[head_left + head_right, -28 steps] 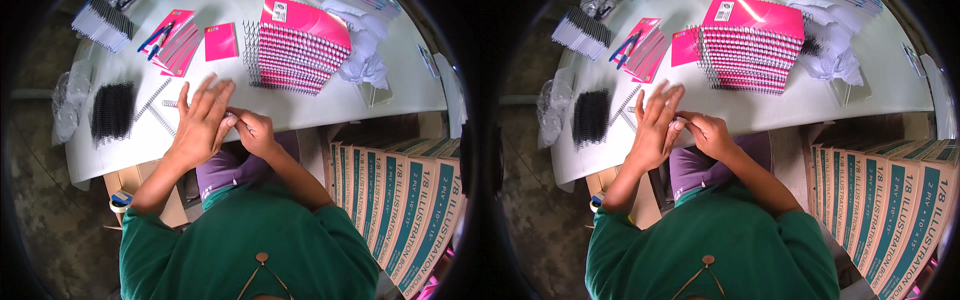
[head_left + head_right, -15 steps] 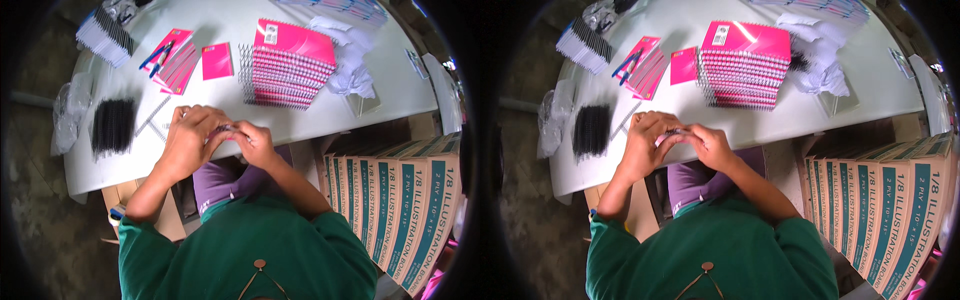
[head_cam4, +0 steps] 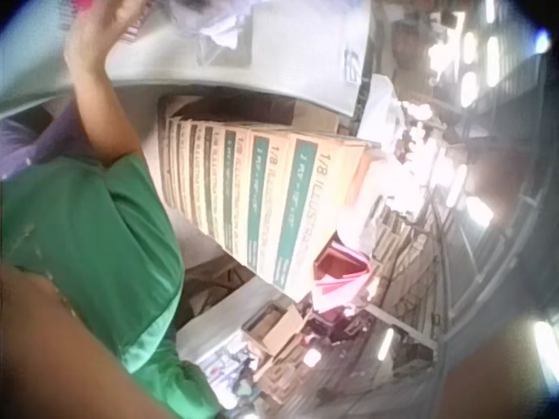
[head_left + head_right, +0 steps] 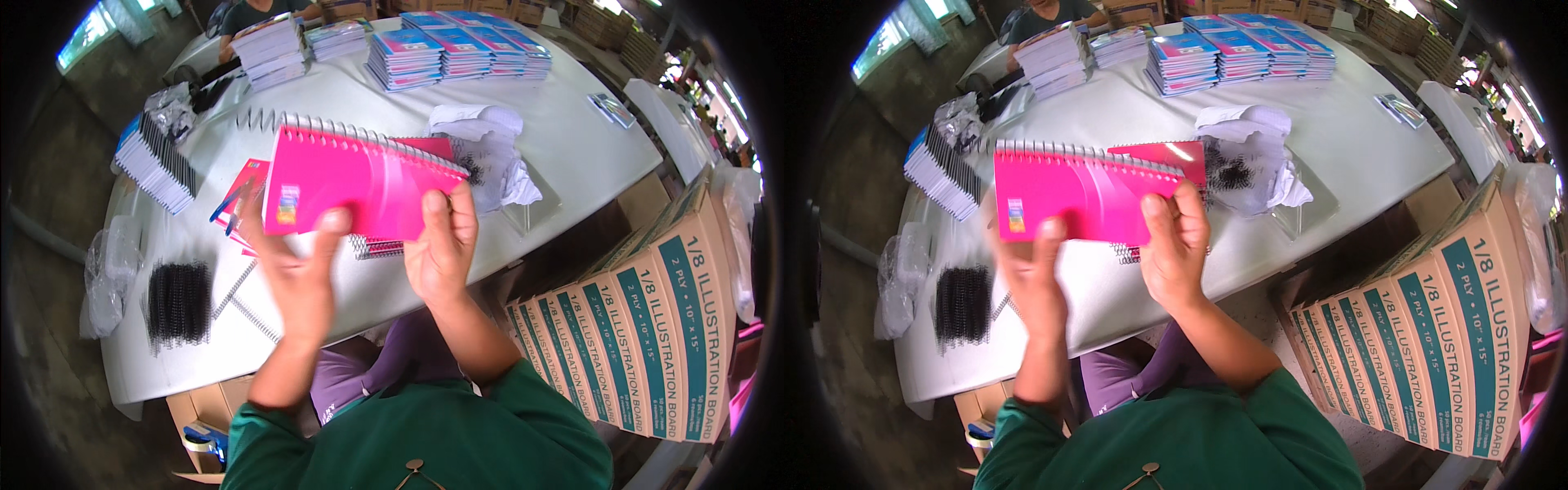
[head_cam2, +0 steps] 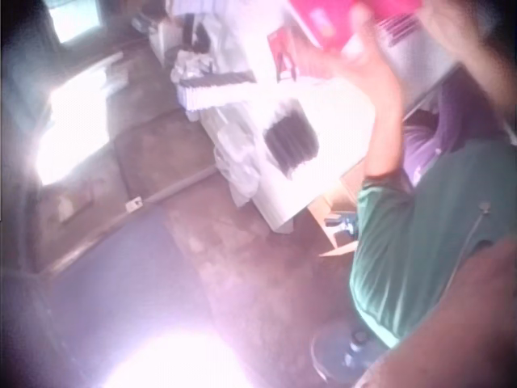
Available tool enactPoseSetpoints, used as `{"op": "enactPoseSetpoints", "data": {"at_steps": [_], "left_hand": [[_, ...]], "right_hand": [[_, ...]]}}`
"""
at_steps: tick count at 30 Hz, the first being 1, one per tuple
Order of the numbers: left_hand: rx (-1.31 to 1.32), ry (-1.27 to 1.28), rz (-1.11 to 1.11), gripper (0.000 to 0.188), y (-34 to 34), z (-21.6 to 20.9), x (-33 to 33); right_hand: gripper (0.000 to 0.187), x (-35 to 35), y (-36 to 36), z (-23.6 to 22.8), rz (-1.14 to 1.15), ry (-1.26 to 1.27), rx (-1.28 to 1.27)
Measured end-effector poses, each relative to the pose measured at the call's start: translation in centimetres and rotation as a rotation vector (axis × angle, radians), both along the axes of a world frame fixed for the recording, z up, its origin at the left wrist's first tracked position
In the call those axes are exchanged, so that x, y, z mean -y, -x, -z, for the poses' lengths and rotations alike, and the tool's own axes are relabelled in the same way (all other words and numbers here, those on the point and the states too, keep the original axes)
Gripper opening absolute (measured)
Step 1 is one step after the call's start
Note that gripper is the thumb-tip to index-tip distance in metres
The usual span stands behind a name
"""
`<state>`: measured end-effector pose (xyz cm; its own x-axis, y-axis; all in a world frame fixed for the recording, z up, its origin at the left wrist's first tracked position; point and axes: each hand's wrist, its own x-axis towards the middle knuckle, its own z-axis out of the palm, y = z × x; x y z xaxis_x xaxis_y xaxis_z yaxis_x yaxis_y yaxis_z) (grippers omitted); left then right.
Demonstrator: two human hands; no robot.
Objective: The person threads plastic spiral bindings into the pre-punched holes of small pink notebooks by hand and places the finished notebooks onto a stack on a table.
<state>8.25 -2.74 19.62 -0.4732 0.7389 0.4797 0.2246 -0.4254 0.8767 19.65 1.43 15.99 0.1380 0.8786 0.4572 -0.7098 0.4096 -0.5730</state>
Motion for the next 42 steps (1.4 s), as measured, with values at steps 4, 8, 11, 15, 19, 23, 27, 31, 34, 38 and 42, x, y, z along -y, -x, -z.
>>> {"op": "enactPoseSetpoints", "data": {"at_steps": [4,8,11,15,19,23,27,31,34,38,42], "left_hand": [[-0.009,-0.178,0.086,0.036,-2.9,-1.4,-5.0],[-1.000,-0.166,-0.024,0.036,-3.0,1.9,-9.4],[-0.992,-0.099,-0.086,0.033,-3.8,3.2,-8.4],[-0.574,-0.110,-0.413,0.023,-1.3,5.1,-10.2],[-0.114,-0.076,-0.270,0.026,-0.8,7.3,-10.8],[-0.113,0.007,-0.211,0.017,4.4,8.0,-11.5],[-0.724,0.470,0.059,0.037,12.5,12.6,-14.6],[-1.002,0.513,0.052,0.054,14.8,18.9,-17.5],[-1.119,0.636,0.020,0.057,10.9,18.8,-15.6],[-1.211,0.532,-0.077,0.059,6.0,17.8,-4.0],[-1.126,0.673,-0.052,0.067,2.5,15.5,7.4]], "right_hand": [[0.048,-3.2,-1.6,-0.6,0.801,-0.079,0.554],[0.050,-5.6,-3.6,1.0,0.625,0.087,0.602],[0.052,-5.7,-3.7,2.6,0.462,0.193,0.589],[0.042,-6.3,-3.3,4.3,0.545,0.180,0.619],[0.035,-6.2,-2.4,4.2,0.679,0.142,0.692],[0.034,-4.9,-4.2,4.1,0.795,0.071,0.718],[0.032,-1.8,-4.0,5.5,0.827,-0.173,0.540],[0.032,5.1,-0.7,8.9,-0.114,0.100,0.666],[0.034,7.7,-0.1,13.8,-0.945,0.457,0.896],[0.033,10.4,-1.0,15.4,-1.081,1.038,0.582],[0.031,10.9,-0.6,17.0,-0.780,0.985,0.505]]}}
